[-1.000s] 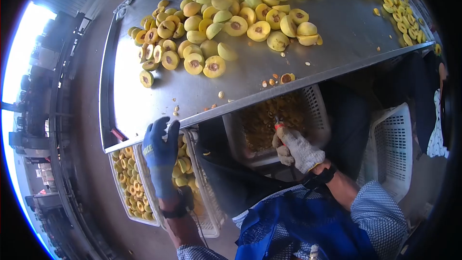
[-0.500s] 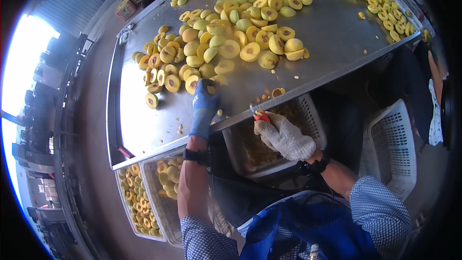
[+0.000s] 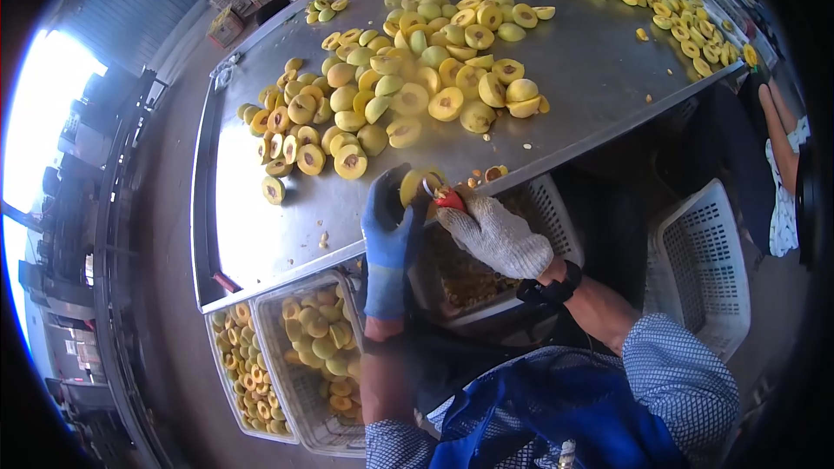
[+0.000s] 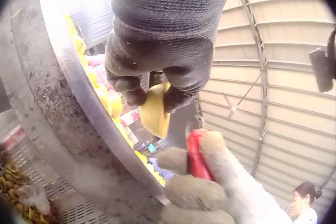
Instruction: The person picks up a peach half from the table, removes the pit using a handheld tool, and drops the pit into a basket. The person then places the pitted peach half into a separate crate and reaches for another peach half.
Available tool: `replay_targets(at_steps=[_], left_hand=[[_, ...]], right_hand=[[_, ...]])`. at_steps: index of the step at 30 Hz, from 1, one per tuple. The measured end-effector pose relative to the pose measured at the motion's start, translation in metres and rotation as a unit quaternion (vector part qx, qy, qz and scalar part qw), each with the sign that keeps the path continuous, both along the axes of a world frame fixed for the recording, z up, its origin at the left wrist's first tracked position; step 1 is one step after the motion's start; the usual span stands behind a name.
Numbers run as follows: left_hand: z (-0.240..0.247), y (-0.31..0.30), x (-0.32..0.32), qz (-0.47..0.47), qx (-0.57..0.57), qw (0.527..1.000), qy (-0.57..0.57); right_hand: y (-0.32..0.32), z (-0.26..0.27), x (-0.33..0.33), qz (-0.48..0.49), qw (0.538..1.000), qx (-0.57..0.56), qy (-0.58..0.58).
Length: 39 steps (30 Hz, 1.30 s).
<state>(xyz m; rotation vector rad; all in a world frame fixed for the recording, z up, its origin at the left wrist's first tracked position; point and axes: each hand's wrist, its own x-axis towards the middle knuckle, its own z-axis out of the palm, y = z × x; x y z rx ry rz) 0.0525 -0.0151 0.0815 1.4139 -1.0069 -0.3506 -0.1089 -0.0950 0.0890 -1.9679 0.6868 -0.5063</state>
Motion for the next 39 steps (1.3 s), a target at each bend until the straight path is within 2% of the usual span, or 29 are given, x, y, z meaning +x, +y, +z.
replay_targets(at_steps=[3, 6, 7, 10, 13, 16, 19, 25, 28, 31, 34, 37, 39], left_hand=[[0.009, 0.006, -0.041, 0.091, -0.033, 0.989, 0.11], [-0.021, 0.004, -0.041, 0.097, 0.003, 0.991, 0.088], [-0.038, -0.001, -0.04, 0.145, -0.001, 0.988, -0.054], [-0.033, -0.004, -0.052, 0.174, -0.032, 0.984, 0.004], [-0.018, -0.002, -0.053, 0.157, -0.016, 0.98, 0.124], [-0.023, -0.003, -0.054, 0.153, -0.022, 0.987, 0.03], [-0.018, -0.005, -0.058, 0.164, -0.023, 0.986, 0.024], [-0.028, -0.006, -0.055, 0.148, -0.048, 0.981, 0.115], [-0.024, -0.01, -0.057, 0.155, -0.047, 0.976, 0.143], [-0.024, -0.011, -0.057, 0.163, -0.043, 0.975, 0.143], [-0.03, -0.009, -0.056, 0.167, -0.031, 0.985, 0.043], [-0.025, -0.007, -0.056, 0.159, -0.013, 0.986, 0.047], [-0.025, -0.007, -0.054, 0.162, -0.002, 0.987, 0.012]], right_hand=[[0.014, 0.004, -0.005, 0.017, 0.998, 0.046, -0.029], [0.024, -0.009, -0.011, 0.008, 0.998, 0.054, -0.037], [0.024, -0.012, -0.013, 0.003, 0.998, 0.052, -0.032], [0.029, 0.002, -0.019, -0.003, 0.998, 0.053, 0.015], [0.028, 0.003, -0.02, 0.017, 0.998, 0.04, 0.055], [0.029, -0.001, -0.019, 0.013, 0.997, 0.054, 0.054], [0.028, -0.006, -0.018, 0.019, 0.996, 0.084, 0.016], [0.026, -0.006, -0.016, 0.03, 0.994, 0.095, 0.052], [0.03, -0.014, -0.014, 0.011, 0.996, 0.085, 0.029], [0.029, -0.017, -0.014, 0.032, 0.997, 0.071, -0.004], [0.023, -0.019, -0.016, 0.058, 0.994, 0.088, 0.024], [0.02, 0.001, -0.017, 0.06, 0.987, 0.131, 0.065], [0.017, 0.001, -0.016, 0.063, 0.989, 0.115, 0.07]])
